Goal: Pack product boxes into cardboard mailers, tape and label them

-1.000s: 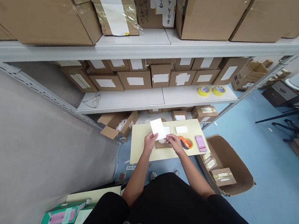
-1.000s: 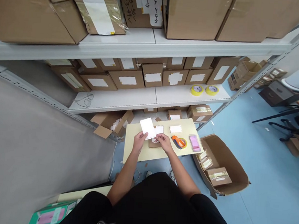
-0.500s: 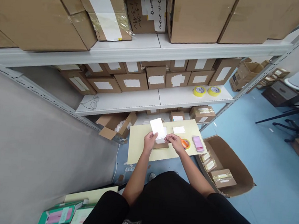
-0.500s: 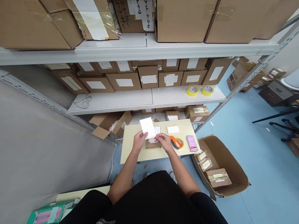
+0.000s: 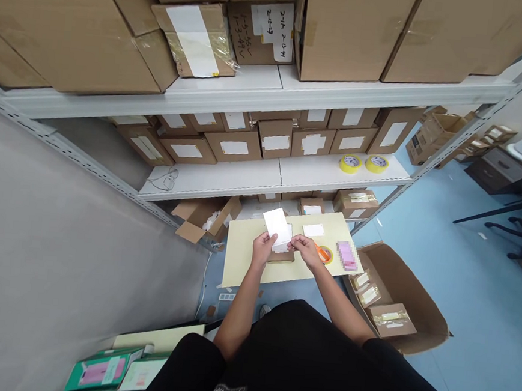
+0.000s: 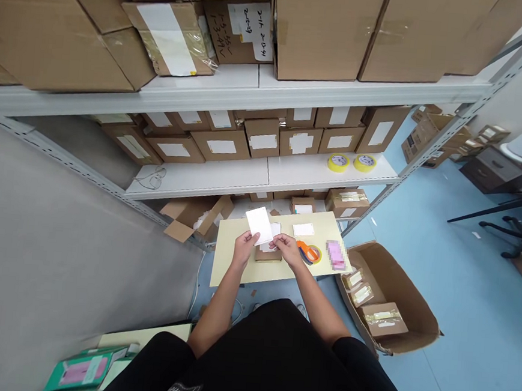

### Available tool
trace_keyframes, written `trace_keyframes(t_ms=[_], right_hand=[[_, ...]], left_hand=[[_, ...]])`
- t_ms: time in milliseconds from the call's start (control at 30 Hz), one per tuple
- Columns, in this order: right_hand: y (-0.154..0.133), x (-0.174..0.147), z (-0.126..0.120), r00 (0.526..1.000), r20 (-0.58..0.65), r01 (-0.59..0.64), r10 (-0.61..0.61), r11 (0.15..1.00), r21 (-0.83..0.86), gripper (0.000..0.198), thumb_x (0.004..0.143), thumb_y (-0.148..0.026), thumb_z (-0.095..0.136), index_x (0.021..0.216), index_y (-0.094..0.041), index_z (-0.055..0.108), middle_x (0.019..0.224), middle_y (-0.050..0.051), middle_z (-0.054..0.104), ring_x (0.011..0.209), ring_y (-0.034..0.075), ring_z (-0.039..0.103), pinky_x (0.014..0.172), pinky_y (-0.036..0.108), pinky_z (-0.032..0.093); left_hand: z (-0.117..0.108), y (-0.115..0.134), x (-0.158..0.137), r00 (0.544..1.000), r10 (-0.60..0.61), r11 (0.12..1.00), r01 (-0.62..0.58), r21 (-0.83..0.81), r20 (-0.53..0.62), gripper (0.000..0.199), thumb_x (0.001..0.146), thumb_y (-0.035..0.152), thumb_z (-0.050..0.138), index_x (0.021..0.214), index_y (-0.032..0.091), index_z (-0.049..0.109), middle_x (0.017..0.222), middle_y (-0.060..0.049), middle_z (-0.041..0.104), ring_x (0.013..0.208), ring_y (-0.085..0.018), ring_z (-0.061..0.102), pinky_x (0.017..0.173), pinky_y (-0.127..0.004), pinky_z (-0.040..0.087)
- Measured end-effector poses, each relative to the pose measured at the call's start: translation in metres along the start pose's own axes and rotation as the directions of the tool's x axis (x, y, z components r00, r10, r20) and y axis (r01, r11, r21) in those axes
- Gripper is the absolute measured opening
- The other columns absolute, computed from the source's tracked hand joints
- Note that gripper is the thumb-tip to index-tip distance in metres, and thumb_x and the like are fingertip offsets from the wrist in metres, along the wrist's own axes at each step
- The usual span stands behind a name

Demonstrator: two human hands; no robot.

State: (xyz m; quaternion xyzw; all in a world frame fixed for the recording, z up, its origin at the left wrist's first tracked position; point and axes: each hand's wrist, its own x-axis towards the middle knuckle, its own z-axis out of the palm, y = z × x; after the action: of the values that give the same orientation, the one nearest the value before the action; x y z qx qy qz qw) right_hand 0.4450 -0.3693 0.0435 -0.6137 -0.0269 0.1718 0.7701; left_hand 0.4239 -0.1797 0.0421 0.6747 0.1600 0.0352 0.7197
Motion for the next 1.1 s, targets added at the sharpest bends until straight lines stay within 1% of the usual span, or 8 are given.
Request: trace_keyframes(t_ms=[133, 233, 300, 367, 533, 700, 900, 1100], right_hand=[[-0.003, -0.001, 0.0, 0.996, 0.071, 0.059, -0.058, 0.998, -0.021, 0.037, 0.085, -0.059, 0.078, 0.087, -0.023, 0.073, 0.083, 0.004, 0.076, 0.079, 0.02, 0.071, 0.076, 0.033, 0.054], [-0.007, -0.001, 0.0, 0.986, 0.135, 0.105, -0.097, 0.993, -0.05, 0.036, 0.087, -0.06, 0.076, 0.088, -0.024, 0.073, 0.082, 0.003, 0.075, 0.079, 0.02, 0.069, 0.078, 0.034, 0.055], [-0.008, 0.0, 0.0, 0.982, 0.147, 0.13, -0.119, 0.989, -0.068, 0.035, 0.087, -0.06, 0.077, 0.088, -0.024, 0.073, 0.081, 0.002, 0.074, 0.079, 0.021, 0.069, 0.078, 0.035, 0.055], [-0.008, 0.001, -0.001, 0.98, 0.149, 0.15, -0.135, 0.984, -0.094, 0.035, 0.087, -0.059, 0.077, 0.089, -0.025, 0.073, 0.079, 0.001, 0.073, 0.078, 0.021, 0.068, 0.077, 0.035, 0.055], [-0.005, 0.002, -0.003, 0.978, 0.145, 0.17, -0.147, 0.973, -0.159, 0.034, 0.091, -0.058, 0.072, 0.088, -0.024, 0.071, 0.078, 0.001, 0.07, 0.076, 0.02, 0.066, 0.077, 0.035, 0.055], [-0.004, 0.001, -0.003, 0.984, 0.081, 0.17, -0.158, 0.97, -0.175, 0.035, 0.093, -0.059, 0.069, 0.087, -0.024, 0.068, 0.077, 0.001, 0.069, 0.076, 0.02, 0.066, 0.076, 0.035, 0.056], [-0.014, 0.001, -0.008, 0.978, 0.117, 0.189, -0.17, 0.967, -0.169, 0.037, 0.093, -0.06, 0.067, 0.088, -0.024, 0.07, 0.078, 0.001, 0.07, 0.076, 0.019, 0.066, 0.076, 0.034, 0.055], [-0.019, 0.002, -0.013, 0.973, 0.154, 0.195, -0.172, 0.97, -0.148, 0.035, 0.091, -0.058, 0.071, 0.088, -0.023, 0.073, 0.082, 0.002, 0.07, 0.077, 0.019, 0.066, 0.074, 0.033, 0.056]], left_hand=[[0.005, 0.007, -0.006, 0.991, 0.082, 0.961, -0.049, 0.271, -0.111, 0.065, 0.073, 0.047, 0.09, 0.13, 0.021, 0.073, 0.121, -0.012, 0.077, 0.102, -0.025, 0.073, 0.088, -0.035, 0.059], [0.013, 0.015, -0.014, 0.987, 0.148, 0.944, -0.159, 0.288, 0.059, 0.04, 0.083, 0.05, 0.08, 0.111, 0.021, 0.081, 0.111, -0.011, 0.079, 0.097, -0.024, 0.075, 0.085, -0.035, 0.06], [0.018, 0.019, -0.019, 0.969, 0.142, 0.961, -0.184, 0.205, 0.2, 0.037, 0.089, 0.052, 0.074, 0.104, 0.02, 0.083, 0.102, -0.011, 0.081, 0.091, -0.024, 0.076, 0.083, -0.036, 0.062], [0.021, 0.021, -0.023, 0.957, 0.158, 0.965, -0.201, 0.166, 0.244, 0.037, 0.089, 0.051, 0.075, 0.106, 0.02, 0.084, 0.102, -0.01, 0.082, 0.09, -0.025, 0.077, 0.083, -0.036, 0.063], [0.021, 0.022, -0.028, 0.933, 0.284, 0.907, -0.337, 0.253, 0.222, 0.032, 0.095, 0.046, 0.068, 0.108, 0.021, 0.085, 0.103, -0.009, 0.082, 0.096, -0.024, 0.077, 0.086, -0.035, 0.062], [0.027, 0.022, -0.03, 0.888, 0.386, 0.785, -0.459, 0.417, 0.251, 0.028, 0.1, 0.038, 0.063, 0.112, 0.024, 0.084, 0.101, -0.007, 0.082, 0.09, -0.021, 0.075, 0.081, -0.032, 0.06], [0.035, 0.014, -0.03, 0.876, 0.432, 0.74, -0.481, 0.471, 0.215, 0.03, 0.103, 0.034, 0.057, 0.116, 0.024, 0.082, 0.105, -0.008, 0.082, 0.094, -0.022, 0.077, 0.086, -0.034, 0.06], [0.038, 0.009, -0.031, 0.859, 0.476, 0.704, -0.5, 0.504, 0.189, 0.03, 0.104, 0.034, 0.057, 0.116, 0.023, 0.082, 0.103, -0.007, 0.082, 0.09, -0.021, 0.077, 0.081, -0.032, 0.06]])
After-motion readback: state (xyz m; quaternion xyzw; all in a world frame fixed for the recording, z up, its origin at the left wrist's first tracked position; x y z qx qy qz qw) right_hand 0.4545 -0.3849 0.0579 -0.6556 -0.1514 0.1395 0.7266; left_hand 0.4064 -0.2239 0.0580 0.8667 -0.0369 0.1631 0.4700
